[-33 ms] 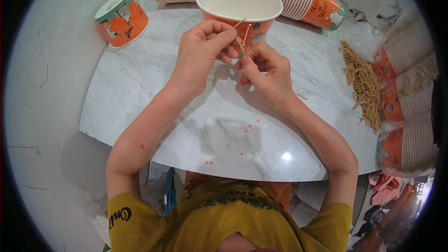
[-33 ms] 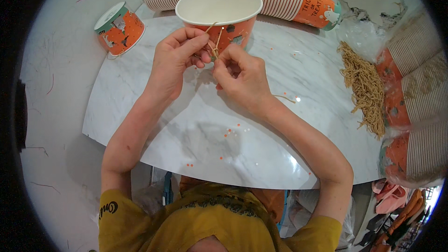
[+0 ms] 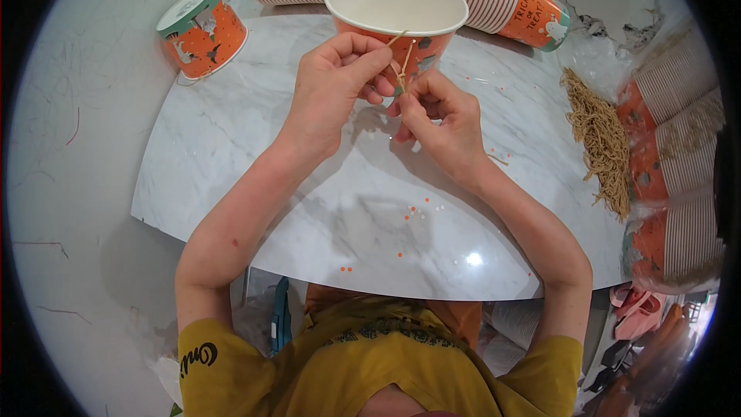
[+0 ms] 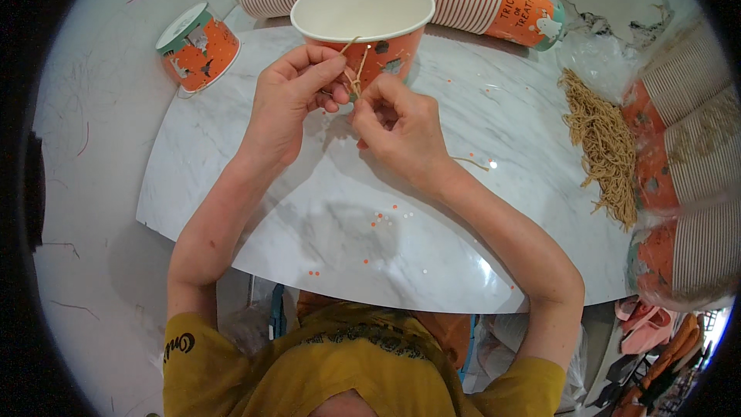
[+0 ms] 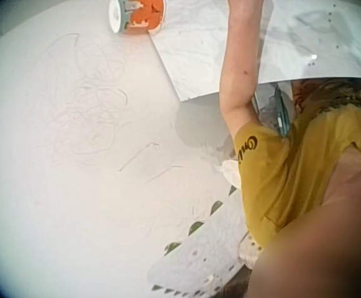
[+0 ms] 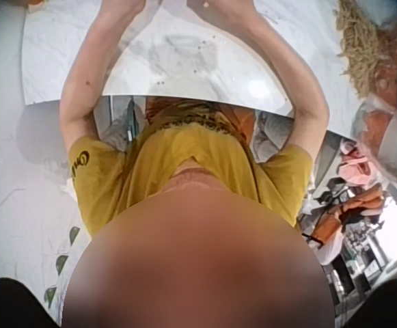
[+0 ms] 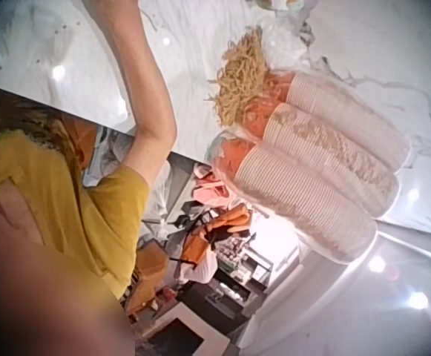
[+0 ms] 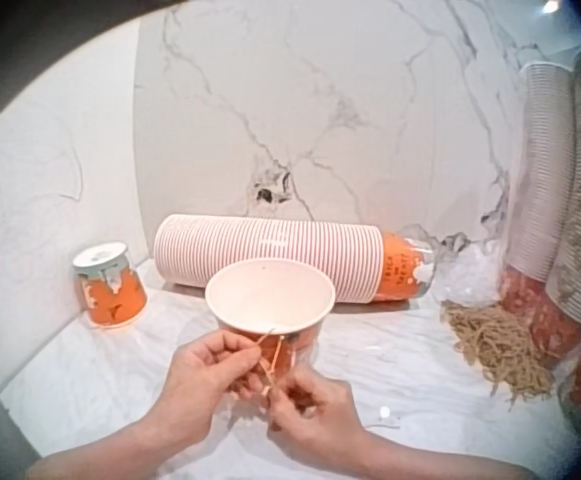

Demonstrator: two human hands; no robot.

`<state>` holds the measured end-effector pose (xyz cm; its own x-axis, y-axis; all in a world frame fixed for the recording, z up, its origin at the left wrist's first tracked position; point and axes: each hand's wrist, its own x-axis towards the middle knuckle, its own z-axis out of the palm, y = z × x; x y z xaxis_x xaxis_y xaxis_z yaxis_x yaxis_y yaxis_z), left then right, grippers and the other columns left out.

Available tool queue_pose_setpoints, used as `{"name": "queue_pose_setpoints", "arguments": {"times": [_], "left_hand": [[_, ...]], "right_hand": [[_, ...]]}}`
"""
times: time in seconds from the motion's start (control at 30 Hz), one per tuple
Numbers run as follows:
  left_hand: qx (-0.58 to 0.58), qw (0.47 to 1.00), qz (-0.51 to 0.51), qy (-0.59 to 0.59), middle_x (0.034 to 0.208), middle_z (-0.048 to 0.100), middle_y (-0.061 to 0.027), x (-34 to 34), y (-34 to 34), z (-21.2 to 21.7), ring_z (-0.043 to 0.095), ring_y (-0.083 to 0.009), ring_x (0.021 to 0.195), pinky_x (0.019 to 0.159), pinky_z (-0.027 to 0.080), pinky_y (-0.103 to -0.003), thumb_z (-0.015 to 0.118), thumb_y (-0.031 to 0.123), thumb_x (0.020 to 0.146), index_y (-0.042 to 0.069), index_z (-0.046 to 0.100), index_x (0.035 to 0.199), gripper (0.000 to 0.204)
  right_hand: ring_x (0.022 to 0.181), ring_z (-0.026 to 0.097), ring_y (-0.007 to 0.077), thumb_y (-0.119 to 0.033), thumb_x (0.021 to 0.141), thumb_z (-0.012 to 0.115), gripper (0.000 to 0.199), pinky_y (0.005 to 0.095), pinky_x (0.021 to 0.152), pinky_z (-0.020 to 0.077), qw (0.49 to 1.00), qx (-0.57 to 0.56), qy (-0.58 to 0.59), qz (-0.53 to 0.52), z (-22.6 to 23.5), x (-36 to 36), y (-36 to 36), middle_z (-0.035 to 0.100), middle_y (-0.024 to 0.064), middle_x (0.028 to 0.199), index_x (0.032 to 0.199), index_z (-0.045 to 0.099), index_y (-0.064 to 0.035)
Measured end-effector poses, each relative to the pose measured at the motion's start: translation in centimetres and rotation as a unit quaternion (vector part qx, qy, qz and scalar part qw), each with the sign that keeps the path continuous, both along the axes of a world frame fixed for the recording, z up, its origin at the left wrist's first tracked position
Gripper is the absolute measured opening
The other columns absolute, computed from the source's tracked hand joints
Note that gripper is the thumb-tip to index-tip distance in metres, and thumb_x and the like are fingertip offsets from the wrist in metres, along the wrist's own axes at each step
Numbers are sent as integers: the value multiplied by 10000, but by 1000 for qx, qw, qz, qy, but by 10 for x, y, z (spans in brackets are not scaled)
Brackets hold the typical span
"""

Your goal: Assembling paper cups by attaching string handles through pre-punched holes.

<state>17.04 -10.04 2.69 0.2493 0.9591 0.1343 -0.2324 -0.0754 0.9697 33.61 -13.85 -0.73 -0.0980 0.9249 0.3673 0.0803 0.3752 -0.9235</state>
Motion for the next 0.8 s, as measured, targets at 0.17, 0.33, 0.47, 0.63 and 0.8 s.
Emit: {"name": "queue_pose_setpoints", "arguments": {"times": [0.17,0.33,0.47,0.63,0.8], "left_hand": [[3,1000,2,2,852,699,-56,1,1,0,629,-96,684,615,486,-244,641,136,946,1,644,980,140],[13,1000,2,7,851,709,-65,0,3,1,624,-93,664,592,480,-239,631,135,954,0,638,979,137],[35,999,3,12,852,712,-67,-1,5,-1,622,-88,661,582,471,-232,624,132,959,3,637,976,131],[39,999,5,11,842,709,-61,-1,5,0,617,-85,654,574,464,-227,623,129,960,1,635,971,128],[38,999,7,12,823,699,-50,0,3,2,612,-80,653,575,459,-229,621,123,956,1,636,966,124]], "right_hand": [[625,622,71,-33,939,591,103,243,516,525,1000,7,-9,3,-1,0,0,654,48,745,867,530,9],[604,613,65,-34,942,591,102,237,498,504,1000,3,-7,3,0,-1,0,646,35,729,869,532,4],[588,605,61,-47,948,605,117,233,488,493,1000,2,-6,3,-1,-2,0,640,28,716,869,533,2],[583,609,67,-68,954,613,113,233,482,488,1000,-9,9,11,2,-3,-2,649,46,739,902,534,-6],[542,622,109,-208,996,559,179,235,447,455,991,-71,110,25,10,2,-4,672,106,778,1029,521,-36]]}}
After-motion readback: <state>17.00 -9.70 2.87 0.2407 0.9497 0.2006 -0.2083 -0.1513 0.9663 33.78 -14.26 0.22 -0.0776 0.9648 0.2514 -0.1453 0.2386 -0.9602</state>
